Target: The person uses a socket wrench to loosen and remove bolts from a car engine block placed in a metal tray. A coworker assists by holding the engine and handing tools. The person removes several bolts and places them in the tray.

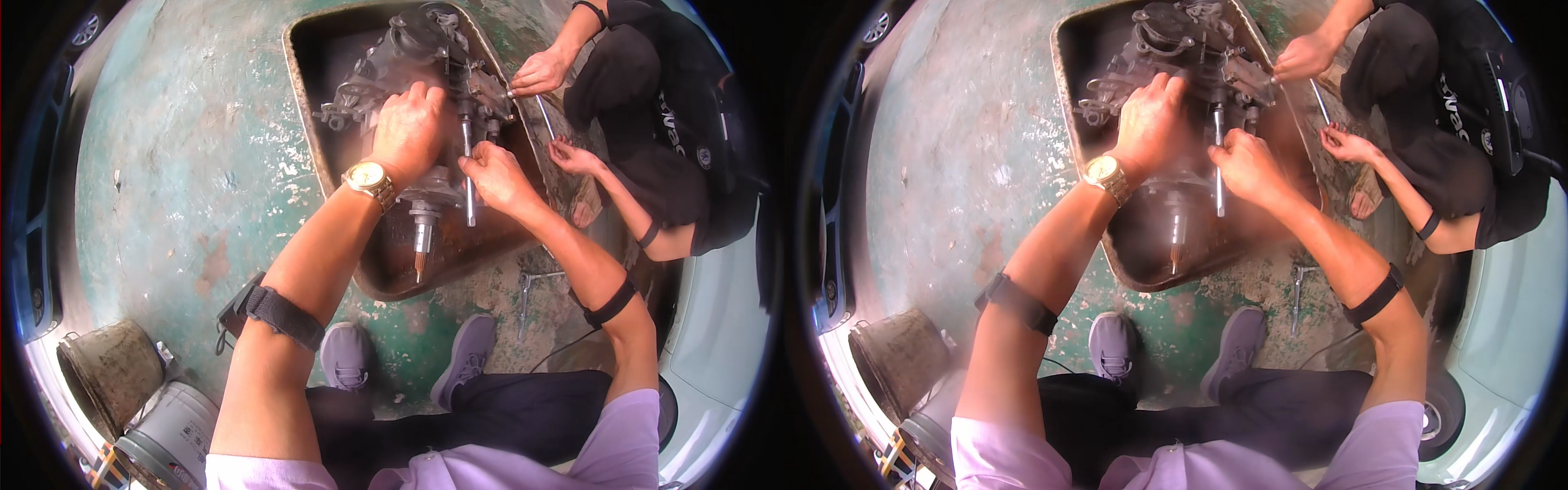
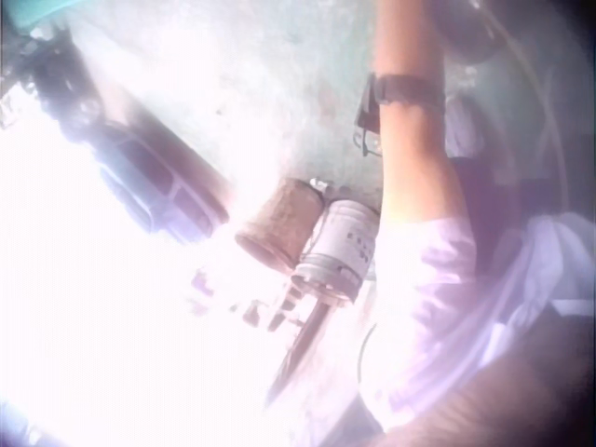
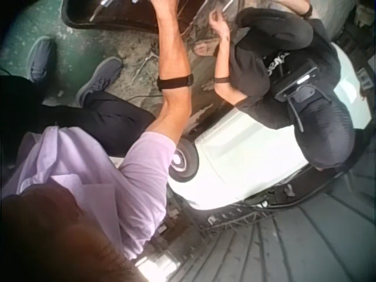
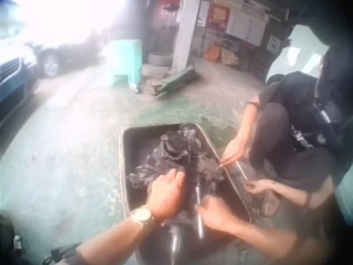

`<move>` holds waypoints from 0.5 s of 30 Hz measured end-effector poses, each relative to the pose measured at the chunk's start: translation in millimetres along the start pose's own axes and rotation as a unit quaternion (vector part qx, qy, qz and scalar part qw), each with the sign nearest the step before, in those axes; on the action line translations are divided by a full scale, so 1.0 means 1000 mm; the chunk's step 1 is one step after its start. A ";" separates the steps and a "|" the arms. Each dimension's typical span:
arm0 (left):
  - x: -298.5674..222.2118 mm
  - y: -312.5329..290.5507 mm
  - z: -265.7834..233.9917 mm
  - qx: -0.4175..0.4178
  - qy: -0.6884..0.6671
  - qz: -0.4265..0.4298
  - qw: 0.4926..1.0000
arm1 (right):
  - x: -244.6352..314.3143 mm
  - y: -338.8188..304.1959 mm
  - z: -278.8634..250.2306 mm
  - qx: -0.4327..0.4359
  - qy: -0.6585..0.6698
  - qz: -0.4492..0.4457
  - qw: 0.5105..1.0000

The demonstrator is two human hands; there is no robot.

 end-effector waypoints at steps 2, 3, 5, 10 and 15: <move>0.000 0.000 0.000 0.000 -0.006 -0.007 1.000 | 0.002 -0.001 0.002 -0.015 -0.034 0.011 0.999; 0.001 0.000 -0.001 -0.003 -0.012 -0.006 1.000 | 0.002 -0.001 0.003 -0.022 -0.028 0.009 0.999; 0.000 0.000 -0.001 -0.012 -0.016 -0.001 1.000 | 0.001 -0.004 0.003 -0.037 -0.035 0.023 0.998; 0.002 0.000 0.000 -0.008 -0.022 -0.006 1.000 | 0.000 -0.003 0.009 -0.096 -0.008 -0.011 0.995; 0.002 0.000 0.001 -0.004 -0.029 -0.006 1.000 | 0.002 -0.004 0.013 -0.055 0.113 0.029 0.992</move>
Point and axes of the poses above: each hand's wrist, its own y-axis towards the middle knuckle, its own z-axis out of the palm, x = y × z, the point moved 3 cm from there along y, towards the middle knuckle, and after that the axes turned 10 degrees about -y, right-handed, at the moved point
